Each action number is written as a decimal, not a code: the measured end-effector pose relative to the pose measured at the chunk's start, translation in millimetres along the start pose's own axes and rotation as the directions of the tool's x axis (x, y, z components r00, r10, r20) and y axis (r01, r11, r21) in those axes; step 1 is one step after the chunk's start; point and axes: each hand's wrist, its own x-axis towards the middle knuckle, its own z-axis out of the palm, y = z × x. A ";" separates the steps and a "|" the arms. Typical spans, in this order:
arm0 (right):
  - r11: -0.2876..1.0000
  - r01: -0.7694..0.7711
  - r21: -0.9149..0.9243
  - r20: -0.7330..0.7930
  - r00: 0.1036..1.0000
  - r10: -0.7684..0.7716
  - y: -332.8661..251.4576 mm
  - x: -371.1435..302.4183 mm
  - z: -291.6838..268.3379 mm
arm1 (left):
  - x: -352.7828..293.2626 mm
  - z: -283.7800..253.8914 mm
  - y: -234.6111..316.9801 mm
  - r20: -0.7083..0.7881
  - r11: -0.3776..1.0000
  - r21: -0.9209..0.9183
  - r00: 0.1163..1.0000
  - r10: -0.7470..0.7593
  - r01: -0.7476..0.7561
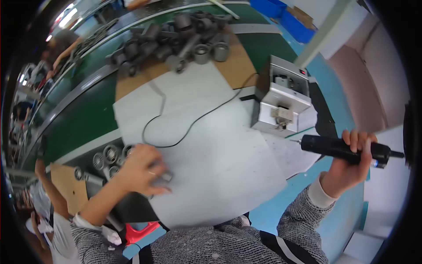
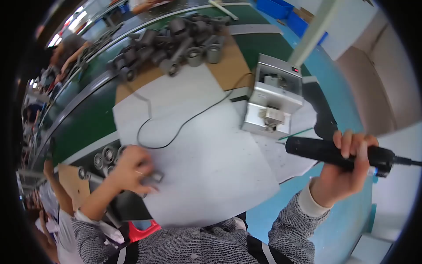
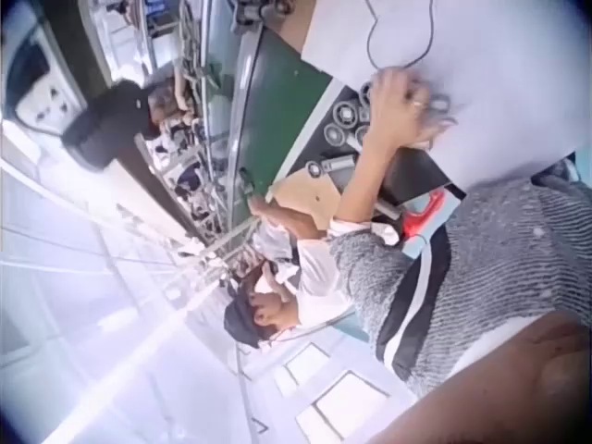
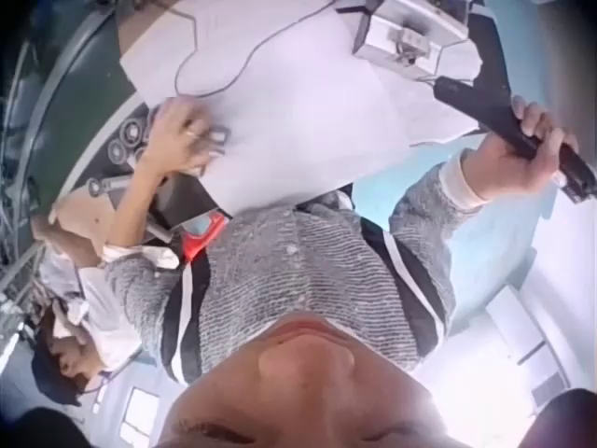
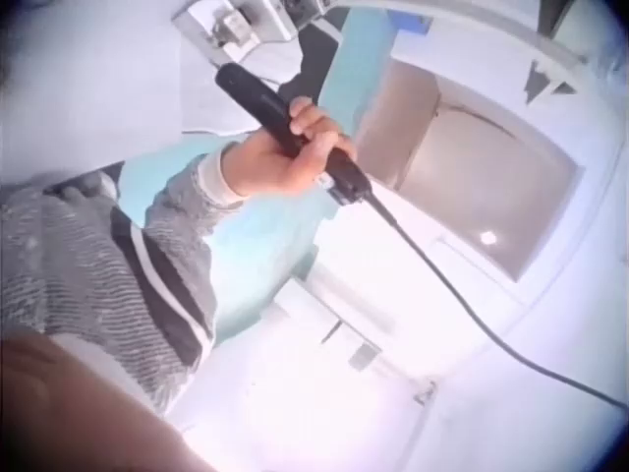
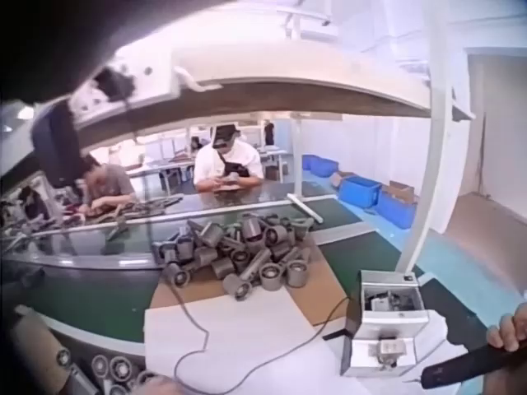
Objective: The person assembles electronic components using an electric screwdriver at a manufacturing station.
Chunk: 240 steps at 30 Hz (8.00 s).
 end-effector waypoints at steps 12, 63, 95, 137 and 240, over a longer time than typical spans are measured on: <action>0.933 0.001 -0.359 0.032 0.999 0.011 65.7 21.7 11.0 | 226.7 65.1 -269.6 -0.349 0.735 0.226 0.757 -0.552 0.640; 0.942 -0.325 0.085 0.174 0.936 0.307 24.3 -70.5 112.7 | 72.5 47.0 93.4 0.009 0.689 -0.622 0.883 -0.469 0.372; 0.933 -0.023 -0.359 0.062 0.997 0.049 68.4 19.0 20.2 | 75.4 59.3 77.2 -0.289 0.664 -0.735 0.822 -0.491 0.138; 0.960 -0.262 0.100 0.177 0.954 0.242 24.6 -64.8 112.2 | 64.8 52.0 88.2 -0.066 0.688 -0.655 0.883 -0.464 0.312; 0.946 -0.310 0.094 0.188 0.939 0.289 22.0 -71.3 119.9 | 76.6 42.5 94.5 0.071 0.642 -0.658 0.881 -0.467 0.393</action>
